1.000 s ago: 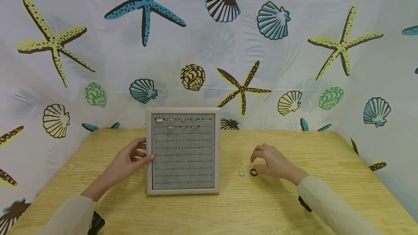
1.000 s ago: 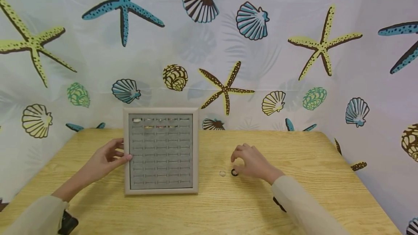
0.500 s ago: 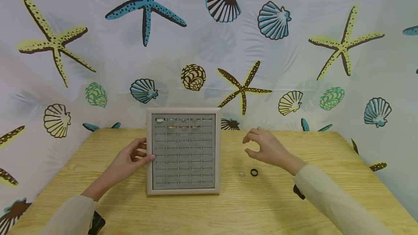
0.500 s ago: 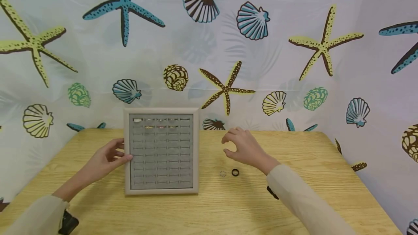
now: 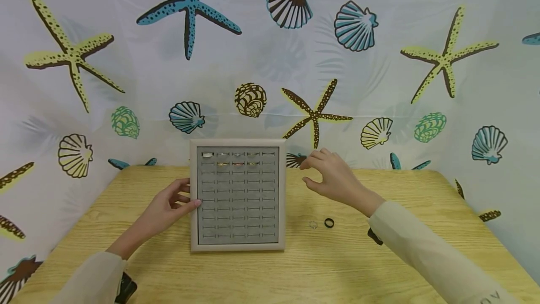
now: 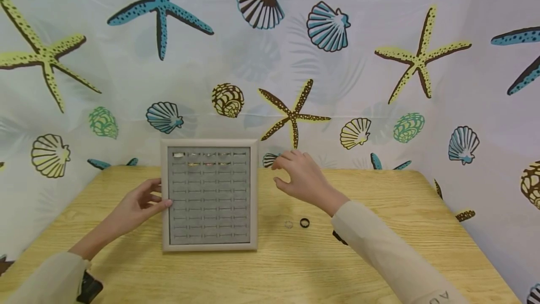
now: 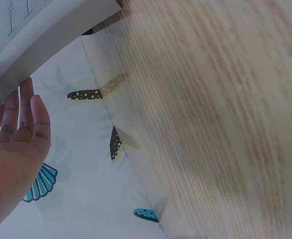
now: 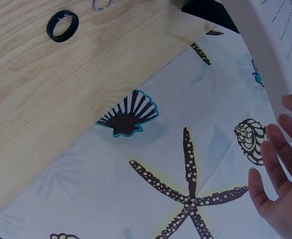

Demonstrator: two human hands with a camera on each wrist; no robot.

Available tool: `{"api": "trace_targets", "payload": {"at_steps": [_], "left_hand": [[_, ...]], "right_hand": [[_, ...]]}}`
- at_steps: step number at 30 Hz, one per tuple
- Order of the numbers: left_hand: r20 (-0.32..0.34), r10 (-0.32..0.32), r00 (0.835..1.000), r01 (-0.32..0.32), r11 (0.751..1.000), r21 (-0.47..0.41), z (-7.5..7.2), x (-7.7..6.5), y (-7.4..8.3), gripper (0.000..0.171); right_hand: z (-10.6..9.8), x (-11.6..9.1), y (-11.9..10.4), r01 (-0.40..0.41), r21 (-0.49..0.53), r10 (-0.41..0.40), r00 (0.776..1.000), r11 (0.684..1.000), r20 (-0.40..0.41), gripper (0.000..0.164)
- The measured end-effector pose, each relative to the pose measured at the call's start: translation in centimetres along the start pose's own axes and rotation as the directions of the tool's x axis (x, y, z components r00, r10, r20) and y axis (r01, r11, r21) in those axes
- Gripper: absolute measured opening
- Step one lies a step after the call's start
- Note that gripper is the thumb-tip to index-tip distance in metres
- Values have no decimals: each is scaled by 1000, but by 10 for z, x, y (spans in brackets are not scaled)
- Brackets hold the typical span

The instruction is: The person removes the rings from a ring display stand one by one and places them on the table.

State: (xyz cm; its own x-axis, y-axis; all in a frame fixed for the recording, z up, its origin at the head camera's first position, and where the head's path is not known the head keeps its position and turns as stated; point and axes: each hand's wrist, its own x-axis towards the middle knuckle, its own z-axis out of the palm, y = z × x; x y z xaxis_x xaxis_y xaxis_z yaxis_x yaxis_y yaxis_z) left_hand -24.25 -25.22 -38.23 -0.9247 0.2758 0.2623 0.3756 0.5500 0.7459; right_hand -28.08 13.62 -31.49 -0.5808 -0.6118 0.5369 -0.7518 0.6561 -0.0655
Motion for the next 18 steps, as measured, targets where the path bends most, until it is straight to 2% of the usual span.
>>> {"api": "trace_targets", "payload": {"at_steps": [11,18], "left_hand": [[-8,-10,1000,10,1000,3,0,0,0,51],[-7,-5,1000,5,1000,1,0,0,-1,52]], "right_hand": [[2,26,-16,86,-56,-90,994,995,-70,14],[7,38,-31,109,-57,-115,988,992,-104,13]]}}
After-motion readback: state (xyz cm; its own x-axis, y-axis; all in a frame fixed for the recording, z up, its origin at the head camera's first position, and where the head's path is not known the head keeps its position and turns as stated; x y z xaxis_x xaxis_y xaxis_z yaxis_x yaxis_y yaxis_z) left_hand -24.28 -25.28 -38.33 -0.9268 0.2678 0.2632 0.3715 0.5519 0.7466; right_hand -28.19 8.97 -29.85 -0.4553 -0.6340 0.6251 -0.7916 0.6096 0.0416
